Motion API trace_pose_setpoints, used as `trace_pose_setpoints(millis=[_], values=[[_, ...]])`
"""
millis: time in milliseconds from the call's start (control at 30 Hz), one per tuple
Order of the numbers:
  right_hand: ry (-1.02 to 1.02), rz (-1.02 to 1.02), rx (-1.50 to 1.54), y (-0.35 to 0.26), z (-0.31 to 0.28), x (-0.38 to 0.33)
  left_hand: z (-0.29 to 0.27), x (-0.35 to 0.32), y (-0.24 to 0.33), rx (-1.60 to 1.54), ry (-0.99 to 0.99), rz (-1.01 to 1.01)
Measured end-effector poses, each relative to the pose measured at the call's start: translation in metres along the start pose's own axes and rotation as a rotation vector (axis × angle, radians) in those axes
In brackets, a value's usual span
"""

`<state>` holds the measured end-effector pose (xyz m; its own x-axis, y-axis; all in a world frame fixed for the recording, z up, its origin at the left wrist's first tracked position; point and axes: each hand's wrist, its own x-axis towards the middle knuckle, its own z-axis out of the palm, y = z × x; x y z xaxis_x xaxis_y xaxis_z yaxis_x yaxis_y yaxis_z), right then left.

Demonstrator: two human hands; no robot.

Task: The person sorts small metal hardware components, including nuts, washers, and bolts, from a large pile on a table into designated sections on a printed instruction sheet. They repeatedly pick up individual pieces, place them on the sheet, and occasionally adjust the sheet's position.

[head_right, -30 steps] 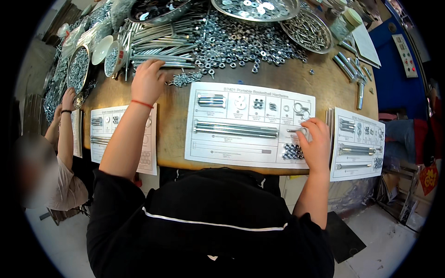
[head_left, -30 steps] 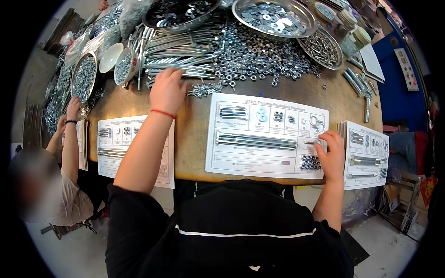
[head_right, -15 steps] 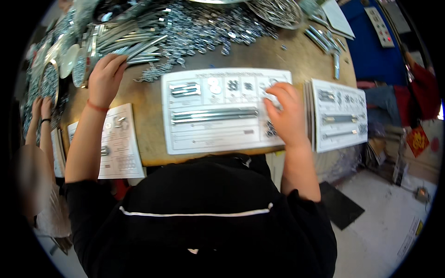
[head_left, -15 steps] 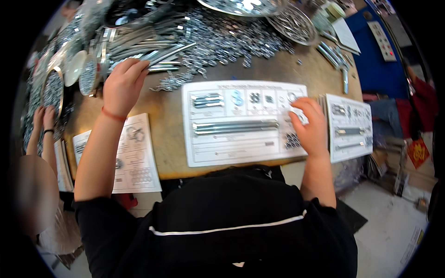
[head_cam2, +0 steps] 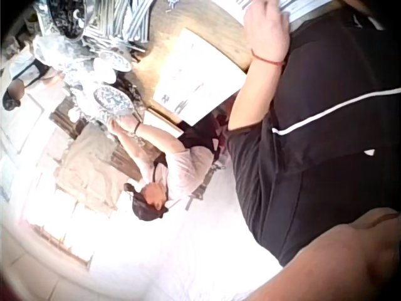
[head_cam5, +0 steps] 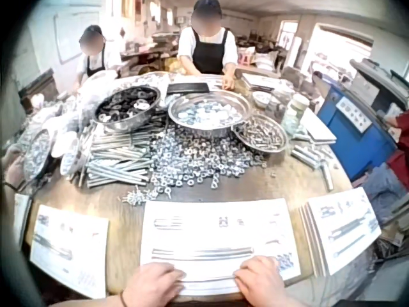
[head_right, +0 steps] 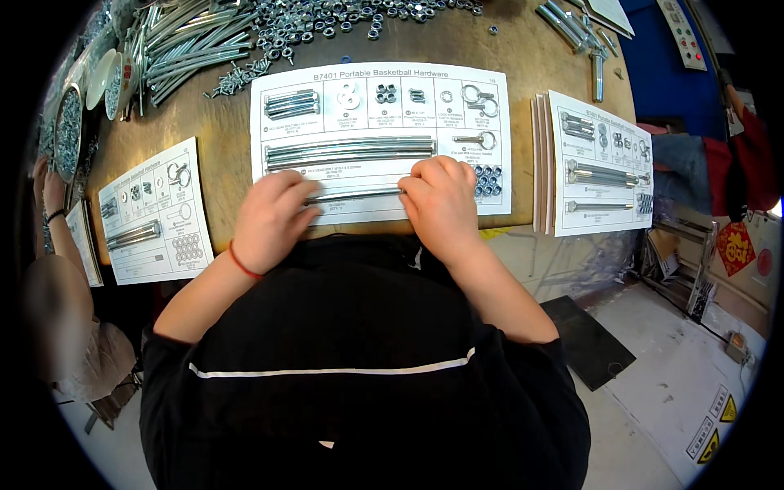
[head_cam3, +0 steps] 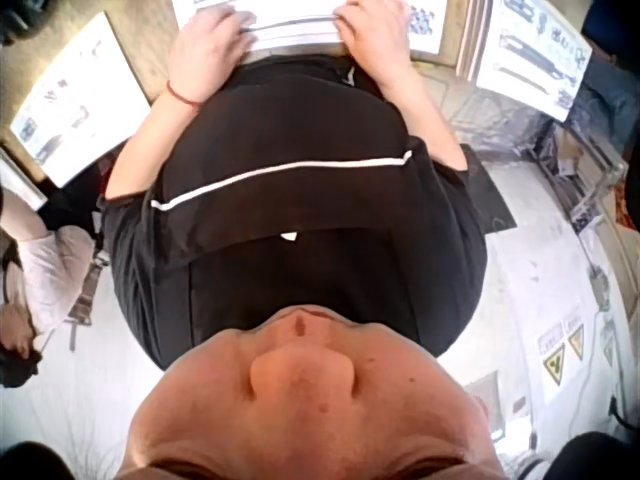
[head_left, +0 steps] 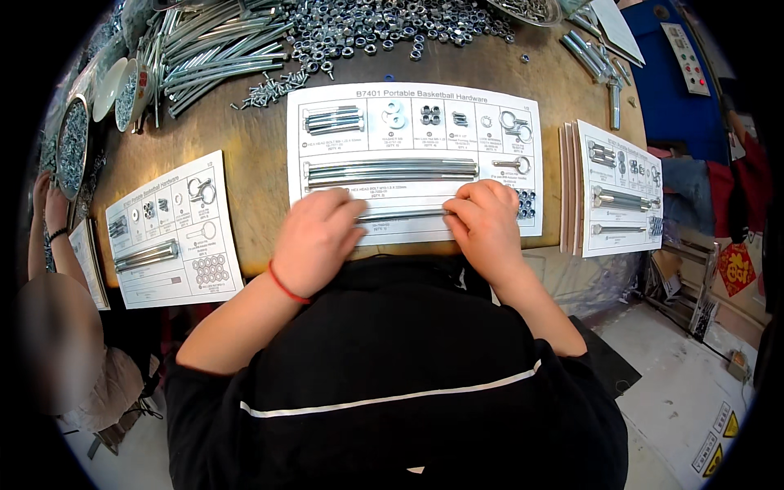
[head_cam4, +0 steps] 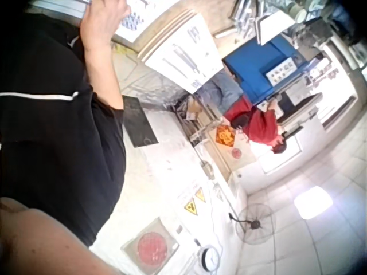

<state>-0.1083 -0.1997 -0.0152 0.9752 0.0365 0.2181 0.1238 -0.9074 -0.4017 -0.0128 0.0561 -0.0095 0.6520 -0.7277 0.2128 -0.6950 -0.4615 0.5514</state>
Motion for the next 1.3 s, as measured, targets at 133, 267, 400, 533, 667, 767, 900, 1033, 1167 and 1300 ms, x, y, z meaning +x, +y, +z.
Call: trace_pose_setpoints(millis=[133, 267, 400, 533, 667, 767, 900, 1033, 1167, 1300], values=[[0.052, 0.089, -0.005, 0.011, -0.005, -0.008, -0.017, -0.024, -0.014, 0.099, 0.047, -0.234], [0.070, 0.084, -0.024, 0.014, -0.005, -0.013, -0.009, -0.033, -0.020, 0.051, 0.077, -0.266], [0.105, 0.091, 0.009, 0.018, -0.003, -0.015, -0.005, -0.026, -0.016, 0.075, 0.140, -0.266], [0.139, 0.097, 0.034, 0.020, 0.004, -0.016, -0.005, -0.027, -0.017, 0.073, 0.158, -0.264], [0.101, 0.122, 0.040, 0.019, 0.002, -0.018, -0.006, -0.032, -0.022, 0.066, 0.121, -0.292], [0.208, 0.253, 0.087, 0.026, -0.005, -0.027, -0.015, -0.026, -0.014, 0.098, 0.117, -0.361], [0.290, 0.483, -0.051, 0.058, -0.009, -0.039, -0.001, -0.034, -0.025, -0.331, 0.155, -0.610], [0.381, 0.719, 0.430, 0.066, -0.006, -0.040, -0.009, -0.006, 0.005, -1.007, 0.320, -0.820], [0.606, 0.859, 1.163, 0.070, -0.033, -0.026, -0.022, 0.016, -0.026, -1.352, 0.491, -1.186], [0.588, 0.870, 1.237, 0.076, -0.035, -0.028, -0.023, 0.017, -0.040, -1.408, 0.356, -1.108]])
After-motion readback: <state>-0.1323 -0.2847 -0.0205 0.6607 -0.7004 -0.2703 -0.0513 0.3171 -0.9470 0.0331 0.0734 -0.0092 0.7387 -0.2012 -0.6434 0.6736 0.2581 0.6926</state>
